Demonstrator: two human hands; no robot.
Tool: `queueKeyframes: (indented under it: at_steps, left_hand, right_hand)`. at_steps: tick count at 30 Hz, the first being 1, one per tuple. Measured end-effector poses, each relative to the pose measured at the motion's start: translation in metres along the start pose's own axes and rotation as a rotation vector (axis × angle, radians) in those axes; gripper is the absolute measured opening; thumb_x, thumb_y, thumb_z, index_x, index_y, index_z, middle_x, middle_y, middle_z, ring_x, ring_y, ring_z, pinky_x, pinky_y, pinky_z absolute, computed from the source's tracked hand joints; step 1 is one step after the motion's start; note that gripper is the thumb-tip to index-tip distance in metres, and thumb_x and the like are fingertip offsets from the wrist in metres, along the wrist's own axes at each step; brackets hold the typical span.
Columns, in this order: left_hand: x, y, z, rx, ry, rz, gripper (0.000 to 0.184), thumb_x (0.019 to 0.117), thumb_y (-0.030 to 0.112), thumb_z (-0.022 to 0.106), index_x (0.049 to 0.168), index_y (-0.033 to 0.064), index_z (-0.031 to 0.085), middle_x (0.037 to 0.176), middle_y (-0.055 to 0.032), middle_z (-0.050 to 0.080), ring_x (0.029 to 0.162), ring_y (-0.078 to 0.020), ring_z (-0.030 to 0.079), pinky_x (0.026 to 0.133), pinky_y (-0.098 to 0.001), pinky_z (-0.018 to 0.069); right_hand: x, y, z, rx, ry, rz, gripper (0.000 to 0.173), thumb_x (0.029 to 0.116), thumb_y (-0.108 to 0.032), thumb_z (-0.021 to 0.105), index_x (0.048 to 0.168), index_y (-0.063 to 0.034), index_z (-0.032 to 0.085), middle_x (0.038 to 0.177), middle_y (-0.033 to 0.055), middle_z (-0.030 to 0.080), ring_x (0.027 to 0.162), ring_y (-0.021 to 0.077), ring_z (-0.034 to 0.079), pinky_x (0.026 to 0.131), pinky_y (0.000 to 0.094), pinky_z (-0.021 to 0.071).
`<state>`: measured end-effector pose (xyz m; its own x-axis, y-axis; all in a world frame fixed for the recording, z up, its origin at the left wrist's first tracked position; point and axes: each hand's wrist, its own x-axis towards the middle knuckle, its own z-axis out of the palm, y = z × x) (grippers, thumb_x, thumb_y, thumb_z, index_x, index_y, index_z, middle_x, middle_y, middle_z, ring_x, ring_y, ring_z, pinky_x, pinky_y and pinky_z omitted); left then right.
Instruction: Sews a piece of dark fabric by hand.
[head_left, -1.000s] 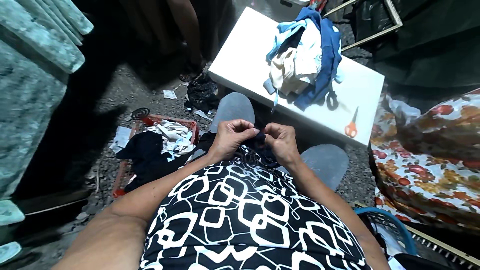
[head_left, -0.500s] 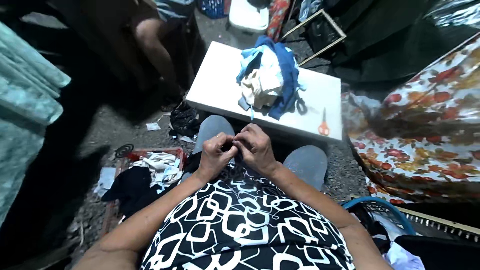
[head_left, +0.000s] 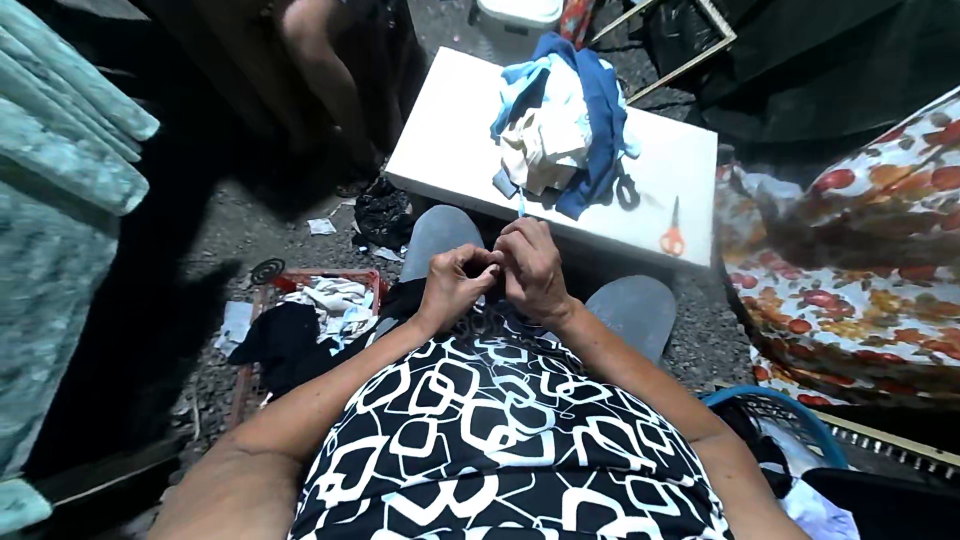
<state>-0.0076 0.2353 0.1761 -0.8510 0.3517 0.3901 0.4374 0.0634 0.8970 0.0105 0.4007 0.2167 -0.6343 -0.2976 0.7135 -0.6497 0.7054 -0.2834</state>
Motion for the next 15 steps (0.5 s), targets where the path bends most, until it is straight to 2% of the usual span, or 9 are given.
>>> queueKeyframes:
  at_steps: [2, 3, 7, 9, 12, 15]
  left_hand:
    - [-0.001, 0.001, -0.003, -0.014, 0.031, -0.015, 0.009, 0.0911, 0.006, 0.073, 0.1, 0.0035, 0.071, 0.087, -0.0039, 0.073, 0.075, -0.006, 0.069, 0.071, -0.0234, 0.0591]
    - [-0.002, 0.002, -0.004, -0.024, 0.05, -0.022, 0.009, 0.0915, 0.006, 0.072, 0.1, 0.0038, 0.071, 0.086, -0.0037, 0.072, 0.074, -0.0059, 0.068, 0.07, -0.0227, 0.0586]
    - [-0.001, 0.004, -0.003, -0.009, 0.08, 0.001, 0.007, 0.0905, 0.005, 0.072, 0.098, 0.0038, 0.071, 0.085, -0.0025, 0.072, 0.074, -0.0044, 0.068, 0.069, -0.0211, 0.0583]
    - [-0.001, 0.003, -0.001, 0.023, 0.062, 0.018, 0.007, 0.0899, 0.005, 0.072, 0.097, 0.0039, 0.071, 0.086, -0.0028, 0.072, 0.076, -0.0051, 0.069, 0.071, -0.022, 0.0588]
    - [0.001, -0.002, 0.002, 0.07, 0.027, 0.025, 0.008, 0.0885, 0.006, 0.072, 0.096, 0.0033, 0.072, 0.086, -0.0043, 0.073, 0.076, -0.0064, 0.069, 0.072, -0.0243, 0.059]
    - [0.004, -0.008, 0.005, 0.055, 0.024, -0.021, 0.008, 0.0863, 0.007, 0.073, 0.093, 0.0016, 0.073, 0.083, -0.0036, 0.073, 0.074, -0.0041, 0.069, 0.071, -0.0227, 0.0587]
  right_hand:
    - [0.001, 0.0, -0.004, 0.074, -0.013, 0.078, 0.017, 0.1, -0.011, 0.058, 0.093, 0.0002, 0.069, 0.103, 0.0178, 0.069, 0.1, 0.0302, 0.065, 0.087, 0.0448, 0.0501]
    - [0.0, 0.0, -0.005, 0.099, -0.02, 0.112, 0.017, 0.1, -0.014, 0.061, 0.096, -0.0006, 0.07, 0.106, 0.0169, 0.068, 0.101, 0.0286, 0.064, 0.088, 0.0443, 0.0505]
    - [-0.005, 0.002, -0.002, 0.111, 0.0, 0.14, 0.01, 0.0913, -0.01, 0.071, 0.095, -0.0017, 0.076, 0.1, 0.0166, 0.068, 0.095, 0.0282, 0.064, 0.087, 0.0443, 0.0497]
    - [-0.006, 0.004, -0.001, 0.084, -0.02, 0.115, 0.009, 0.0912, -0.007, 0.069, 0.092, -0.0017, 0.075, 0.096, 0.0164, 0.069, 0.093, 0.0287, 0.065, 0.085, 0.0448, 0.049]
    - [-0.005, 0.007, 0.001, 0.041, -0.119, 0.098, 0.011, 0.0894, -0.004, 0.06, 0.089, -0.0016, 0.07, 0.098, 0.0178, 0.067, 0.097, 0.0332, 0.064, 0.084, 0.0489, 0.0474]
    - [-0.007, 0.008, 0.01, 0.047, -0.158, 0.125, 0.008, 0.0887, -0.002, 0.06, 0.087, -0.0014, 0.068, 0.1, 0.0182, 0.065, 0.099, 0.0344, 0.062, 0.083, 0.0503, 0.0458]
